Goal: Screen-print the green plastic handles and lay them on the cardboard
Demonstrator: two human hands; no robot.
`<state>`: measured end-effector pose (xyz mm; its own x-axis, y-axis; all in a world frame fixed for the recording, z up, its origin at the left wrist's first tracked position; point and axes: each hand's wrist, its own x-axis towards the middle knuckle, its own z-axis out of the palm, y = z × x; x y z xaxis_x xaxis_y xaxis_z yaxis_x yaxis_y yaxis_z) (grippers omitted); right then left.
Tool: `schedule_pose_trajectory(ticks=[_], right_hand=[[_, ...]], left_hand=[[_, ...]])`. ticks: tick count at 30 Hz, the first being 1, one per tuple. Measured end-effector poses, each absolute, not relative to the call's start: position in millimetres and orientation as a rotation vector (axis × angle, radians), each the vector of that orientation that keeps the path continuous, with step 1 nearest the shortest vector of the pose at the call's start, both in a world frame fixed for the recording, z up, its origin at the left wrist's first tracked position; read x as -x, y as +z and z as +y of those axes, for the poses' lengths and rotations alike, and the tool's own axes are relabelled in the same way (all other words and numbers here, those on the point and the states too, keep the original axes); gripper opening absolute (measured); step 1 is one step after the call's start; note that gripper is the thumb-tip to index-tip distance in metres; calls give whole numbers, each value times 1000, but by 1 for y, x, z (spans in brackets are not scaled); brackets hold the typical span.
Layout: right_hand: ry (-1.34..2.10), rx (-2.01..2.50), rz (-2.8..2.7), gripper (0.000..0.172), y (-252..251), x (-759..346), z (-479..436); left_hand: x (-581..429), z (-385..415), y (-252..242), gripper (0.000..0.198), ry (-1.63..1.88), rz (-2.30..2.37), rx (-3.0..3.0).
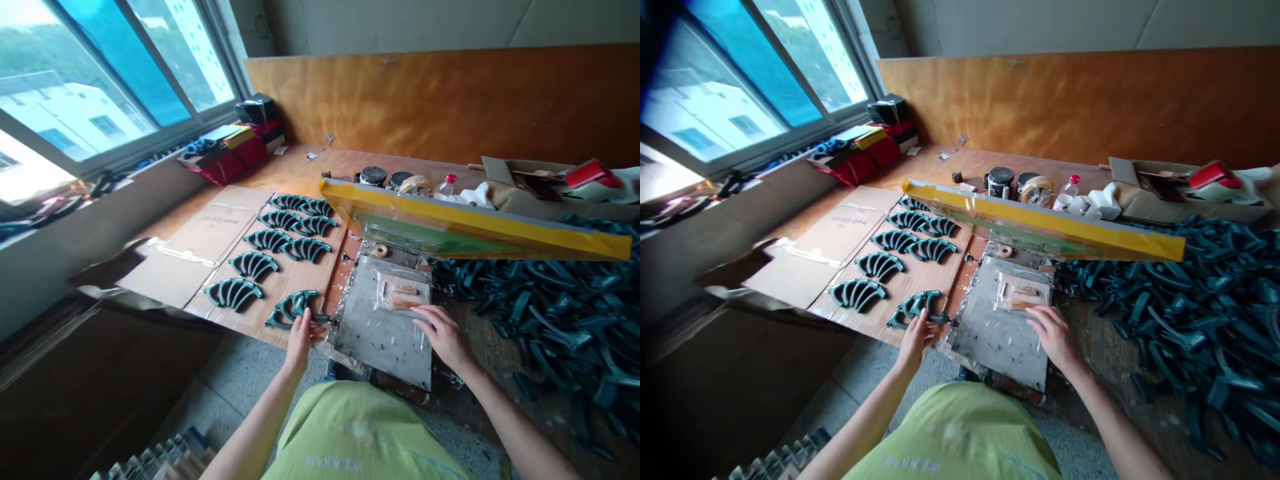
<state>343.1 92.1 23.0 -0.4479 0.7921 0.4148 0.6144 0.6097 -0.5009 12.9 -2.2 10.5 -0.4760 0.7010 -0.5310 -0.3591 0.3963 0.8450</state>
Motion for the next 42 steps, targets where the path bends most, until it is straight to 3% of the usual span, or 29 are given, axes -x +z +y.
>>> schedule_pose_trajectory(ticks=[4,9,23,29,34,42], right_hand=[[372,1320,-2137,33,-3,-405,102],[391,1405,-2138,45,-18,-442,104],[502,1344,-2160,46,-24,-456,105],[535,1320,-2185,47,-27,-458,110],[526,1322,-2177,46,-31,-471,110],[473,1528,-2046,37,-21,-490,89]], left_hand=[[41,-44,-27,45,1276,1978,-88],[61,-52,-52,51,1124,2089,-48],[26,-24,-36,46,646,2796,-389],[-5,33,-46,66,457,2837,-445],[-3,46,-46,56,364,2908,-457],[29,56,-25,56,304,2727,-1215]])
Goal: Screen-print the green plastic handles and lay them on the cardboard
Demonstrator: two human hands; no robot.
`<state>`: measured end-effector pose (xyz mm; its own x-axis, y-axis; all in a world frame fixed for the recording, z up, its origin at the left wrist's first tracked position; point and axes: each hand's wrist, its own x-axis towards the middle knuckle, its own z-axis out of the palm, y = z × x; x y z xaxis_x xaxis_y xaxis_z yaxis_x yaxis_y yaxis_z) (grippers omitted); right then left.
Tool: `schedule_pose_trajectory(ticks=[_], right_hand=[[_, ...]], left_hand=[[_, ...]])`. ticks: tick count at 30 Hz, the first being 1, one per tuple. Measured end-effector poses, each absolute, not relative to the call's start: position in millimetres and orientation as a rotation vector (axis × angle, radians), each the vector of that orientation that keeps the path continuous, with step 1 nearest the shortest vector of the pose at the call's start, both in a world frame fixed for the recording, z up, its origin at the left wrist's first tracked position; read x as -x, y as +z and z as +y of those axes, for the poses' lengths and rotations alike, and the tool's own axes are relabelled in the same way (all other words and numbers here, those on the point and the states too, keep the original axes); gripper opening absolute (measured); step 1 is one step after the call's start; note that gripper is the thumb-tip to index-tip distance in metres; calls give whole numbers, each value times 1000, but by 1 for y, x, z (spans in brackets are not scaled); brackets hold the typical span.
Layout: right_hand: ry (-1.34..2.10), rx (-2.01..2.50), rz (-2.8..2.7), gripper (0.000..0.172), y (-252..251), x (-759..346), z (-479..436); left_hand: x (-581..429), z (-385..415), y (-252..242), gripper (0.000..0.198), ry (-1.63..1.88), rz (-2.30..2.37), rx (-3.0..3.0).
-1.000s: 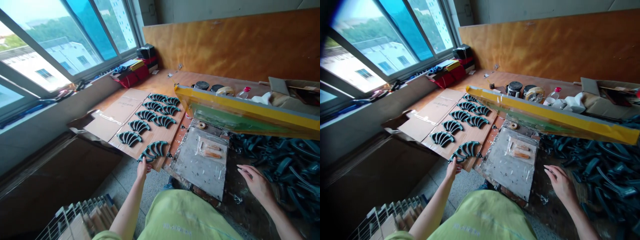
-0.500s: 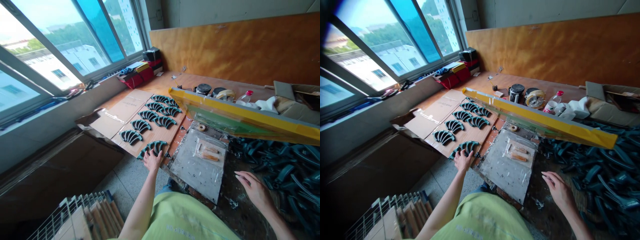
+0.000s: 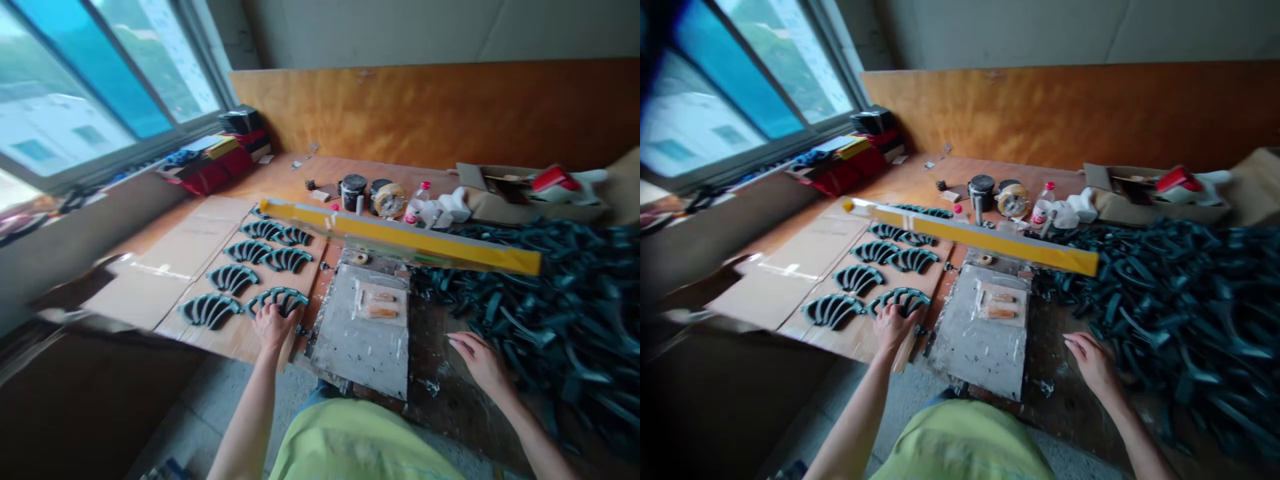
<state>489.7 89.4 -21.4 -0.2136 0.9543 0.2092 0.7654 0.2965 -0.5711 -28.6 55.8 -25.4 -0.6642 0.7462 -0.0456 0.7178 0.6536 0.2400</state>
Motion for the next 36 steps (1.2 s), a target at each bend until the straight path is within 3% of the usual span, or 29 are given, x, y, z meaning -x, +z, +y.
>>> schedule_pose_trajectory(ticks=[8,13,19,24,29,33,36], right_hand=[[489,1908,-1893,23,-17,-494,74],[331,2143,-1992,36,-26,-493,100],[235,2246,-2364,40,-34,-480,166],[230,2150,-2416,38,-25,-485,165],[339,1824,-1997,16,5,-478,139],[756,1446,-1798,33,18,-411,138],[864,1296,-1883,31,12,-353,146]], left_hand=[[73,114,-62,75,250,2676,-1195],[58,94,-68,84,494,2707,-1241],[48,72,-61,66,643,2625,-1499],[50,52,-47,54,717,2553,-1497],[51,46,-25,45,846,2455,-1386],[32,73,13,41,1120,2261,-1272],[9,105,58,42,1391,2036,-1216]])
